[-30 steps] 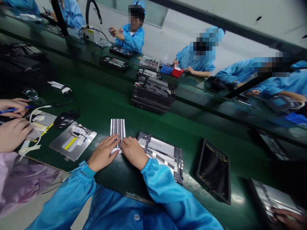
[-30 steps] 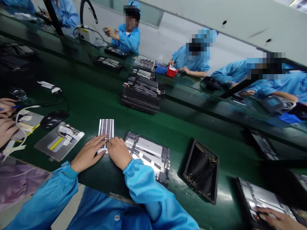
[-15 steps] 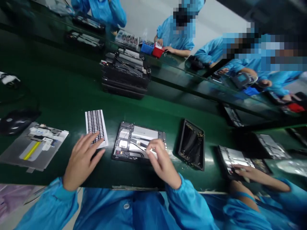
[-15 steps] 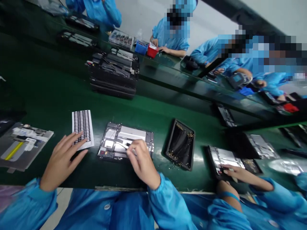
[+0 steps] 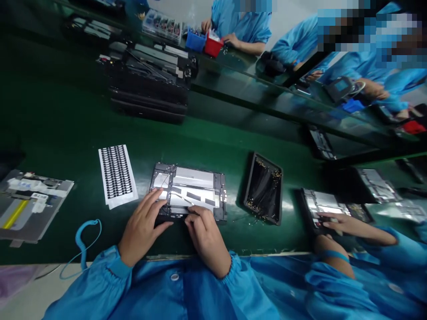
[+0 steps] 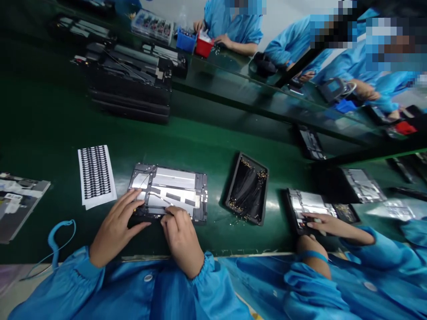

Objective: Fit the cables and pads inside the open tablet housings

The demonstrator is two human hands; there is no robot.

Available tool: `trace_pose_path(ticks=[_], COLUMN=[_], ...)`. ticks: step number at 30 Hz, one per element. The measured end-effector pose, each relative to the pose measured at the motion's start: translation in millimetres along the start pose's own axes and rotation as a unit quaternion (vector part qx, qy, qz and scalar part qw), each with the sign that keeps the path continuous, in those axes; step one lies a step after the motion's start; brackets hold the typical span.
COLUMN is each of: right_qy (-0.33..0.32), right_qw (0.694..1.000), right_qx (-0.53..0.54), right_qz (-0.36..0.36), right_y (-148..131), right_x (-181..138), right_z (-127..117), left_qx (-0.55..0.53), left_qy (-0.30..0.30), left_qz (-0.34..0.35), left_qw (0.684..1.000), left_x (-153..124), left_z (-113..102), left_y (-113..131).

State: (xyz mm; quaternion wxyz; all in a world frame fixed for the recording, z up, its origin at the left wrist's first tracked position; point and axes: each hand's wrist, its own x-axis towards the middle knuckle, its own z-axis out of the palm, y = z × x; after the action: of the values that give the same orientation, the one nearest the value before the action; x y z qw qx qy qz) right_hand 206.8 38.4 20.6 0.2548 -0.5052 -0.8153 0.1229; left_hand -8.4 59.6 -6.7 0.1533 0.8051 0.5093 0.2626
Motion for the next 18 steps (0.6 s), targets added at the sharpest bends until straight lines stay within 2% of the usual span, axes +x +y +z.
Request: trace_pose_path(ticks=[5,10,18], right_qy=[-0.026,-0.029,-0.039], right_qw=[0.999,0.998,0.997], right_qx=[-0.020,-0.047,-0.062], right_qz=[-0.006,-0.009,-0.008], right_y=[-1.7,-5.3,-7.8], right_x=[-0.7,2.4,7.5], right_z=[5.2,7.7,7.1], left_qx=[0.021,-0.010,-0.048], left_qy=[0.011,0.046,0.034], left_qz=[0.010,0.043,0.038], left_qw=[1.000,0.998,0.998], left_x=[-1.7,0.6,0.4], left_z=[0.6,-2.1,-1.0], left_y=[11.6,14.6,13.6])
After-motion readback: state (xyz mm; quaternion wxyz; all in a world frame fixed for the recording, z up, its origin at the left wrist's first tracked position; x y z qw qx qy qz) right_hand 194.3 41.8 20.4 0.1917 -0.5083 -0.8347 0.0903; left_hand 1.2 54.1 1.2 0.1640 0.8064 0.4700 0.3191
